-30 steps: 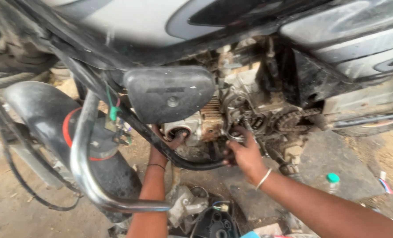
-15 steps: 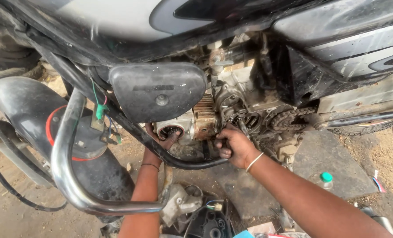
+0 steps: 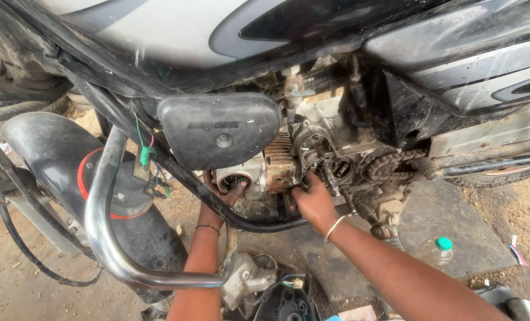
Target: Installing a timing chain and inspecting the cylinder head of a motorcycle engine.
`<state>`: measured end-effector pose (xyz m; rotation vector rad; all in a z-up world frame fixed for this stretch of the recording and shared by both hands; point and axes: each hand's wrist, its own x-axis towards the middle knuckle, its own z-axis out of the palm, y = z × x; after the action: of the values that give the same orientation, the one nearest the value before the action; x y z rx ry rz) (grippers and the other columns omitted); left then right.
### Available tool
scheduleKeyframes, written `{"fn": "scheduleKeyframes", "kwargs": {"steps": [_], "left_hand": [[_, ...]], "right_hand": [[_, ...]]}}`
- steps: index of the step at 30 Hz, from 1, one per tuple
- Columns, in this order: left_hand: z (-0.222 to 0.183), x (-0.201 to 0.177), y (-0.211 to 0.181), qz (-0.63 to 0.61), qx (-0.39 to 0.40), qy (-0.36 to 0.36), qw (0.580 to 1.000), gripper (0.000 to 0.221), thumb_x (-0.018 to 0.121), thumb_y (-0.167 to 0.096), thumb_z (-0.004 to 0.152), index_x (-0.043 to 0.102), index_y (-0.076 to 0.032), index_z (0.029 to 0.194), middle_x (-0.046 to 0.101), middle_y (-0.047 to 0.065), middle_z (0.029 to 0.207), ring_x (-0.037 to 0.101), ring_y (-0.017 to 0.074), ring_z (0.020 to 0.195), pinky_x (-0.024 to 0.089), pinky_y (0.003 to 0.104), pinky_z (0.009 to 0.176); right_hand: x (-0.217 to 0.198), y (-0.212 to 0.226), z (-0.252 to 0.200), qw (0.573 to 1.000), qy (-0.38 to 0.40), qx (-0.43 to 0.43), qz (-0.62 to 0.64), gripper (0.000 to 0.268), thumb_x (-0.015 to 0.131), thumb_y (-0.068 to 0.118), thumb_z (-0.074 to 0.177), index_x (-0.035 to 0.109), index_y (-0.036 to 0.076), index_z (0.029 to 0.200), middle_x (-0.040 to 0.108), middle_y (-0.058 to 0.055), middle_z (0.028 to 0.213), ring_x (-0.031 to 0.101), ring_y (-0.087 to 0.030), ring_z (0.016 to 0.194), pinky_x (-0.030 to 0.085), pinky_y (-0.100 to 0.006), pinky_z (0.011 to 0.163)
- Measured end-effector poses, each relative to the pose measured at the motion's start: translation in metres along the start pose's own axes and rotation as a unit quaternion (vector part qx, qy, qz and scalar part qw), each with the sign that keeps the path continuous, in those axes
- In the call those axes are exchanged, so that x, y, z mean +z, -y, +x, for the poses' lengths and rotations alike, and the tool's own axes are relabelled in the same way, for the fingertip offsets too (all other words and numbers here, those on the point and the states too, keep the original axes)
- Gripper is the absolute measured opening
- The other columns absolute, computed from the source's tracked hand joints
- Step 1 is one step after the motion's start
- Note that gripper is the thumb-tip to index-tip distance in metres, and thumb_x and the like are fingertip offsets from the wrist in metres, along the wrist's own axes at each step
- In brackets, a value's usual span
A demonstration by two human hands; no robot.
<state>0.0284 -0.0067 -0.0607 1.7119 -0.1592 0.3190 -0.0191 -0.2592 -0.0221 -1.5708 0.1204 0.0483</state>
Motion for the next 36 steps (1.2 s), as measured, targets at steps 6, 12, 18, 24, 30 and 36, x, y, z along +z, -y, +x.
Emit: {"fn": "scheduleKeyframes", "kwargs": {"steps": [6,12,18,24,30,36], "left_hand": [[-0.002,0.000,-0.010,0.007,-0.011,0.002,1.000,0.111,0.088,-0.037,0.072,0.019,-0.004,0.153,0.055,0.022,0.142,0.059,0.0319,0.131,0.050,0.038,0.111],[-0.001,0.001,-0.003,-0.011,-0.011,-0.001,1.000,0.111,0.088,-0.037,0.071,0.020,-0.004,0.153,0.054,0.024,0.143,0.060,0.0333,0.131,0.049,0.039,0.107],[-0.001,0.002,-0.005,-0.007,-0.005,-0.007,1.000,0.114,0.088,-0.037,0.071,0.017,-0.004,0.154,0.052,0.023,0.144,0.057,0.0337,0.133,0.048,0.039,0.107],[-0.001,0.002,-0.001,-0.012,0.008,-0.001,1.000,0.117,0.088,-0.036,0.072,0.013,-0.004,0.156,0.051,0.024,0.145,0.057,0.0338,0.133,0.050,0.039,0.112],[0.001,0.003,0.006,-0.010,-0.007,-0.006,1.000,0.119,0.086,-0.039,0.072,0.010,-0.006,0.157,0.049,0.023,0.146,0.056,0.0333,0.133,0.050,0.039,0.111],[0.001,0.000,0.009,0.041,-0.034,-0.016,0.998,0.121,0.087,-0.040,0.072,0.009,-0.006,0.158,0.048,0.023,0.149,0.053,0.0333,0.136,0.048,0.039,0.113]], "right_hand": [[-0.002,0.013,-0.009,0.982,-0.027,-0.006,-0.189,0.074,0.059,0.004,0.087,0.028,-0.002,0.154,0.072,-0.012,0.077,0.068,-0.014,0.055,0.055,-0.026,0.053],[-0.009,0.012,-0.005,0.991,-0.011,0.115,0.064,0.071,0.056,0.002,0.088,0.033,0.010,0.155,0.060,-0.008,0.064,0.044,-0.014,0.045,0.035,-0.029,0.040],[-0.016,0.028,-0.005,0.956,0.048,0.171,0.234,0.041,0.055,0.002,0.089,0.052,0.016,0.127,0.047,-0.002,0.059,0.040,-0.010,0.045,0.029,-0.026,0.037],[-0.017,0.005,0.006,0.993,0.038,0.109,0.027,0.060,0.056,0.003,0.091,0.043,0.009,0.149,0.058,-0.008,0.062,0.045,-0.013,0.044,0.033,-0.028,0.036],[-0.018,0.008,0.004,0.995,0.039,0.089,0.010,0.060,0.056,0.004,0.090,0.046,0.001,0.150,0.060,-0.006,0.064,0.052,-0.011,0.047,0.036,-0.026,0.037],[-0.016,0.002,0.008,0.995,0.028,0.059,-0.077,0.068,0.061,0.004,0.089,0.036,-0.001,0.153,0.063,-0.012,0.065,0.056,-0.016,0.049,0.043,-0.031,0.042]]}}
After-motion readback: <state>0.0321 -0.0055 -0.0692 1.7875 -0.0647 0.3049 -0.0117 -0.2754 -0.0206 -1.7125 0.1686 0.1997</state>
